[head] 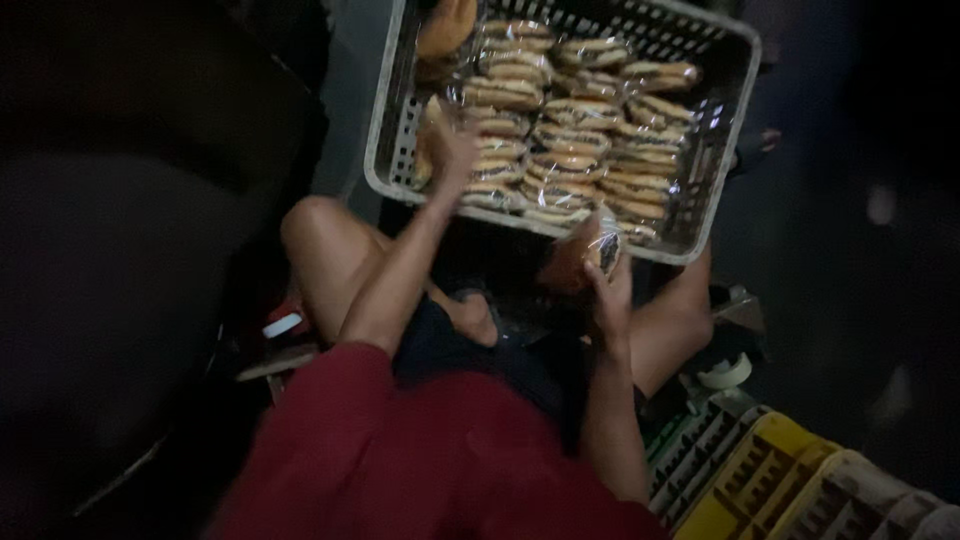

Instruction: The person takes packaged bread from a basket, pulls a piece of tape from a dispenser on their leg, and applies it to the plastic wrap to seal the package before placing it back in the basket.

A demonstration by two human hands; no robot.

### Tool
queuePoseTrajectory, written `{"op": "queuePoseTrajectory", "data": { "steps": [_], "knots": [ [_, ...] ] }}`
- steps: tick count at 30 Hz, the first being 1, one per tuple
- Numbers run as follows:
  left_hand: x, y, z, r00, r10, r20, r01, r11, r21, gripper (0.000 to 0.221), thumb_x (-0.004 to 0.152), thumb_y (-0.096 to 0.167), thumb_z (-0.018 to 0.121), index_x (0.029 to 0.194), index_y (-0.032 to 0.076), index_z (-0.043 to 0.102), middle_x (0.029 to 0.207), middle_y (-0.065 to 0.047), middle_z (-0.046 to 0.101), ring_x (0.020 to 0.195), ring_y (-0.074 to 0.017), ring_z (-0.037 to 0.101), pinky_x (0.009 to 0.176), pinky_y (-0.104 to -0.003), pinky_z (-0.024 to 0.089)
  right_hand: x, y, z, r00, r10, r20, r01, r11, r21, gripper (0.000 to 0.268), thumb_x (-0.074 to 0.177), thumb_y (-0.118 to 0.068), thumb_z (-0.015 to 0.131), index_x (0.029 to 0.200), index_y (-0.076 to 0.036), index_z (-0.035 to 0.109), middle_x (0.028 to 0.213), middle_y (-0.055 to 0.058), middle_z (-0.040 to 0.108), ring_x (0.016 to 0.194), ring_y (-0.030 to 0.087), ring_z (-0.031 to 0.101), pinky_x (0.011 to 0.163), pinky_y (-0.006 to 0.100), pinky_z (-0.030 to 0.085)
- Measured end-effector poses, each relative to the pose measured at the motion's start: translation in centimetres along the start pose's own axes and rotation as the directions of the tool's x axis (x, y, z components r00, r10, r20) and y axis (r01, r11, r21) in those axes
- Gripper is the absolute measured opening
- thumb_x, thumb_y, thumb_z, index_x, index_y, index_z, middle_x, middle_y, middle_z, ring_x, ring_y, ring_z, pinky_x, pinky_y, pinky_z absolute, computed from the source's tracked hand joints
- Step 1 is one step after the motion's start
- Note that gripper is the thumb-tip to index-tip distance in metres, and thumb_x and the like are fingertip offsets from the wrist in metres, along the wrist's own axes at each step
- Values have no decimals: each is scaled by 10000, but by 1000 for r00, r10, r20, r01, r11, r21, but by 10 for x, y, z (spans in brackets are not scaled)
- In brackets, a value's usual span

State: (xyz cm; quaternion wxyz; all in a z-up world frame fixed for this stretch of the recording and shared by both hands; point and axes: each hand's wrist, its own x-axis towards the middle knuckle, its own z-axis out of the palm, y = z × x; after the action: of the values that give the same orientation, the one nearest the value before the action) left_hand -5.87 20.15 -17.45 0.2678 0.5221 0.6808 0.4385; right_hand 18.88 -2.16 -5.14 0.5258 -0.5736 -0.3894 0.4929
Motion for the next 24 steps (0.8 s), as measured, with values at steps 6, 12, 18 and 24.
{"op": "queuePoseTrajectory", "data": {
  "steps": [6,12,18,24],
  "knots": [
    [49,-55,1,971,-230,61,220,965,142,332,1094,297,618,1054,-28,672,1086,-221,669,983,-363,648,872,-476,500,65,56,24,996,-46,71,54,992,-110,447,1069,-208,686,1426,43,586,1294,184,654,1186,268,608,1068,376,500],
    [25,-24,-109,984,-25,-177,-70,858,-509,214,1094,233,570,1118,28,626,1084,-92,666,1020,-236,630,927,-368,521,154,48,165,997,-72,-19,60,933,-355,659,998,-332,654,1476,-19,325,1281,247,597,1113,338,663,913,455,576],
    [-12,9,-212,971,-223,-84,29,458,-888,145,1100,200,547,1163,75,587,1107,-52,641,1030,-172,617,933,-347,526,184,95,258,947,-234,221,319,585,-746,515,983,-371,635,1323,-10,494,1310,315,517,1068,463,610,821,519,538],
    [-42,-11,-187,958,-269,100,207,408,-889,197,1100,193,580,1245,60,581,1156,-62,630,1063,-186,607,934,-358,501,147,40,211,955,-238,174,292,845,-448,302,1003,-314,579,1062,-60,731,1125,171,676,981,349,654,826,428,525]
  ]
}}
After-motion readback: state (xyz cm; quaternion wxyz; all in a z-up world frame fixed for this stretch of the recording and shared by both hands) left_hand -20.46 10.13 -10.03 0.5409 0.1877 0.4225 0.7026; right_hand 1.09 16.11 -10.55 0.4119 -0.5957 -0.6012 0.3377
